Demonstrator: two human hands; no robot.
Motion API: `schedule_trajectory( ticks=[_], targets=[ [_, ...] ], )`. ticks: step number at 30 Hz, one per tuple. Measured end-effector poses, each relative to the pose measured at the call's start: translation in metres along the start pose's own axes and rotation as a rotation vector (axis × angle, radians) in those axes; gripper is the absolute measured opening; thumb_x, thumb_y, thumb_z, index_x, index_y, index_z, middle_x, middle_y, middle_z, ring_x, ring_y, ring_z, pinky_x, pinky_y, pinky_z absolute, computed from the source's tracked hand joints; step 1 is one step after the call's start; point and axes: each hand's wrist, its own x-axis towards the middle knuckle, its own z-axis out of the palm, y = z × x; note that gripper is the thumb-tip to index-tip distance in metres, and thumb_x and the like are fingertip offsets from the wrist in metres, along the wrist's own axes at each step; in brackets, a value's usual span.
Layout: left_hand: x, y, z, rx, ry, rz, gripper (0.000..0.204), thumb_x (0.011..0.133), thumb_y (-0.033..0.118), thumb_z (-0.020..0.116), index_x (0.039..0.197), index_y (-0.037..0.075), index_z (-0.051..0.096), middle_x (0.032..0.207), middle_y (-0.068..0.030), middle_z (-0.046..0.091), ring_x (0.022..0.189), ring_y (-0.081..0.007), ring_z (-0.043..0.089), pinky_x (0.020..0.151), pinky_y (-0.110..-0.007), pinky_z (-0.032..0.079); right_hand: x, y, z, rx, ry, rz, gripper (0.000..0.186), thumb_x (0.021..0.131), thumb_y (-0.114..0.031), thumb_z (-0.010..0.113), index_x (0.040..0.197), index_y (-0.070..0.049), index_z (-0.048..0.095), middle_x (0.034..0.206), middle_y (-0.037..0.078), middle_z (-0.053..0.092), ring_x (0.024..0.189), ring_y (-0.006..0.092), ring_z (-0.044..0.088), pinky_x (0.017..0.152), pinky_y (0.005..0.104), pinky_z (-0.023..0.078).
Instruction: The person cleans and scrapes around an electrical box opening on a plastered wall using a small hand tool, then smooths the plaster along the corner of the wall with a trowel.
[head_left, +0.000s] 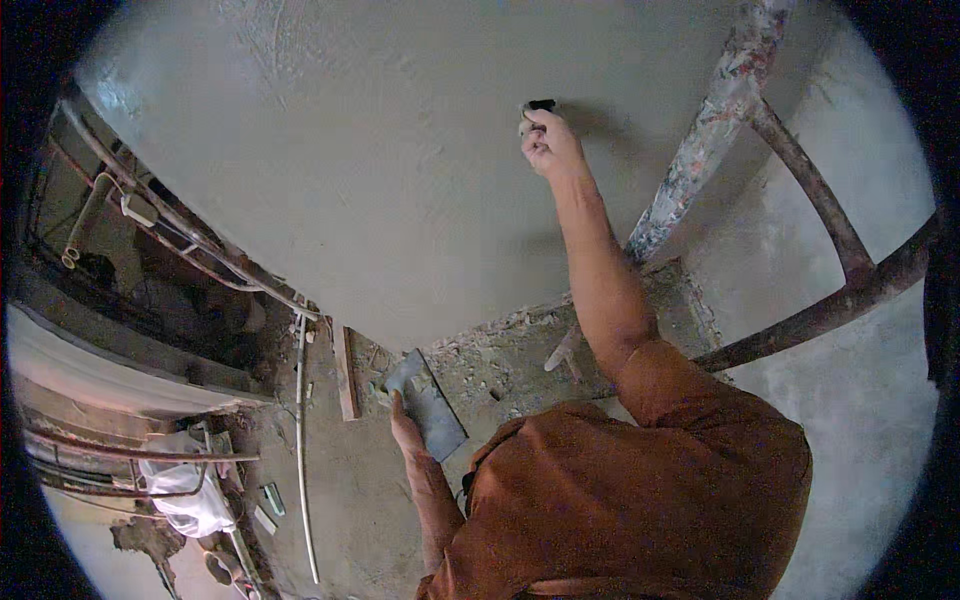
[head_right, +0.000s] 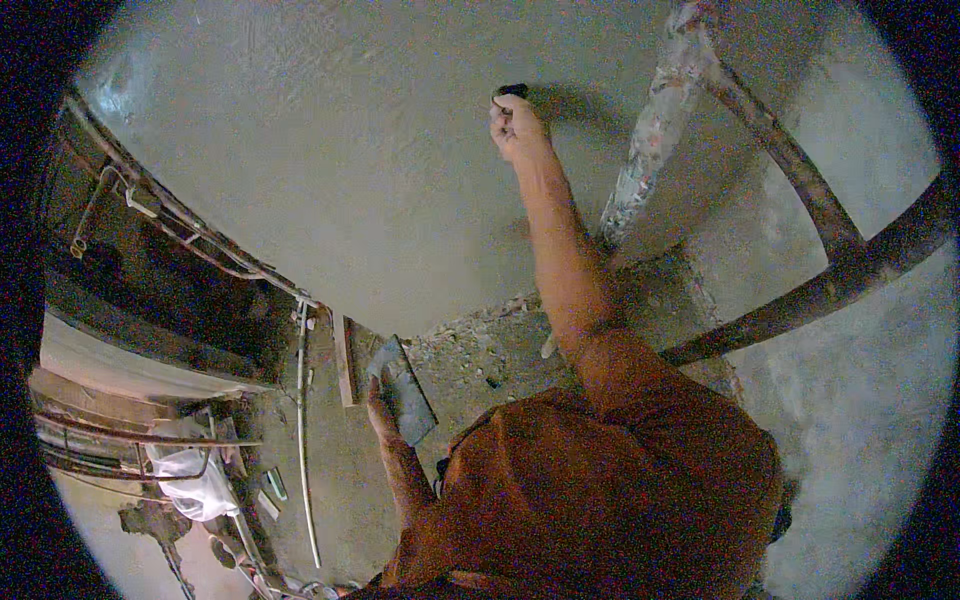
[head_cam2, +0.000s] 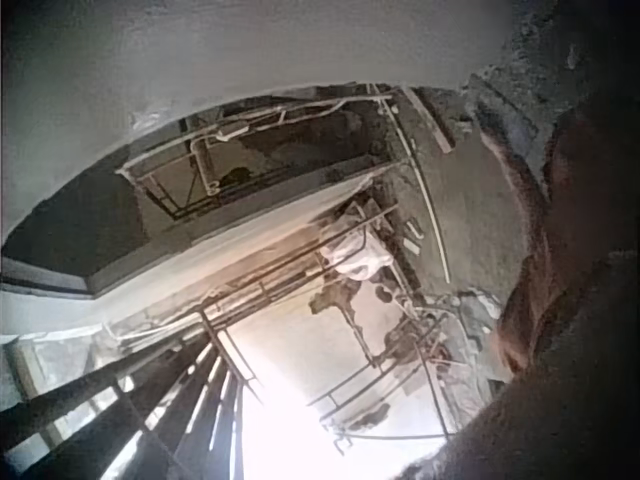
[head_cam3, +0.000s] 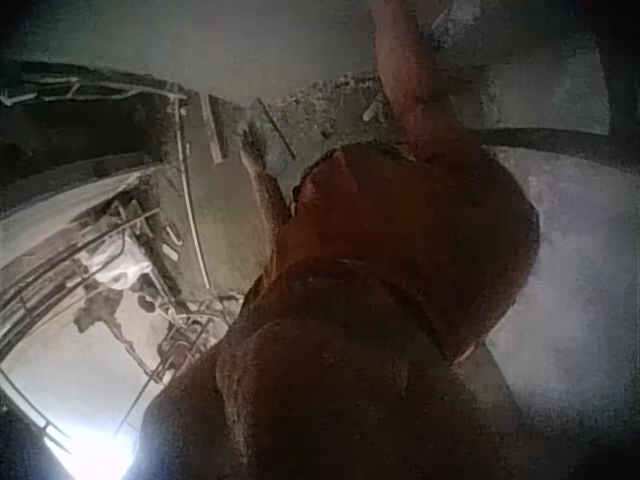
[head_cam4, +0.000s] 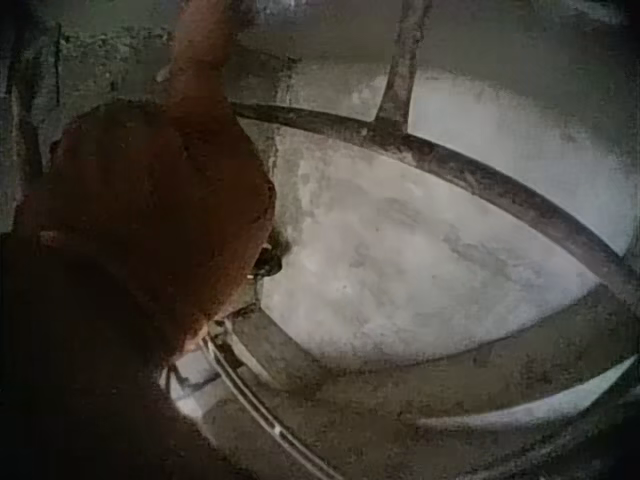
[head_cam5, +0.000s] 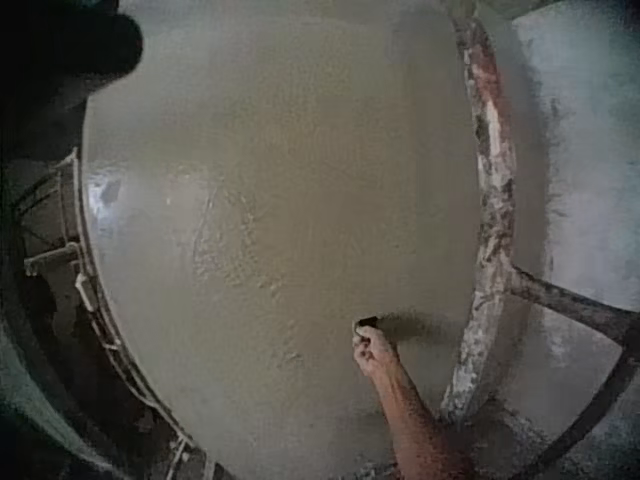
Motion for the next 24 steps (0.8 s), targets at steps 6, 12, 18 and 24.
schedule_trajectory(
  ticks=[6,12,18,24],
  targets=[
    [-0.013,0.005,0.005,0.101,0.057,0.022,0.046,0.091,0.037,0.051,0.117,0.001,0.057,0.105,-0.0065,0.06,0.091,-0.02,0.058,0.082,-0.032,0.045,0.009,-0.016,-0.005,-0.116,-0.033,0.026,0.013,0.074,-0.002,0.064,0.082,-0.004,0.055,0.072,0.004,0.057,0.058,0.0107,0.053,0.041,0.0183,0.038],
    [-0.015,0.01,0.008,0.119,0.057,0.001,0.045,0.091,0.037,0.05,0.116,0.001,0.058,0.105,-0.0069,0.06,0.088,-0.019,0.059,0.079,-0.031,0.046,0.017,-0.012,-0.019,0.238,0.023,0.054,0.009,0.08,-0.001,0.061,0.078,-0.005,0.053,0.067,0.002,0.05,0.054,0.0108,0.05,0.039,0.0166,0.036],
    [-0.015,0.008,0.0,0.066,0.027,-0.003,0.045,0.091,0.038,0.051,0.115,0.001,0.058,0.103,-0.0068,0.06,0.086,-0.019,0.059,0.074,-0.032,0.049,0.005,-0.007,-0.035,-0.606,0.184,-0.402,0.013,0.08,-0.014,0.063,0.074,-0.004,0.057,0.07,0.007,0.058,0.06,0.0169,0.058,0.045,0.0266,0.043],
    [-0.001,-0.004,-0.009,0.108,0.08,-0.025,0.045,0.091,0.036,0.05,0.118,0.001,0.056,0.104,-0.0053,0.059,0.089,-0.018,0.058,0.082,-0.03,0.045,-0.002,-0.001,-0.03,-1.62,0.472,-1.078,0.02,0.071,-0.017,0.07,0.083,-0.004,0.061,0.078,0.014,0.064,0.074,0.0331,0.063,0.067,0.0428,0.048]
  ],
)
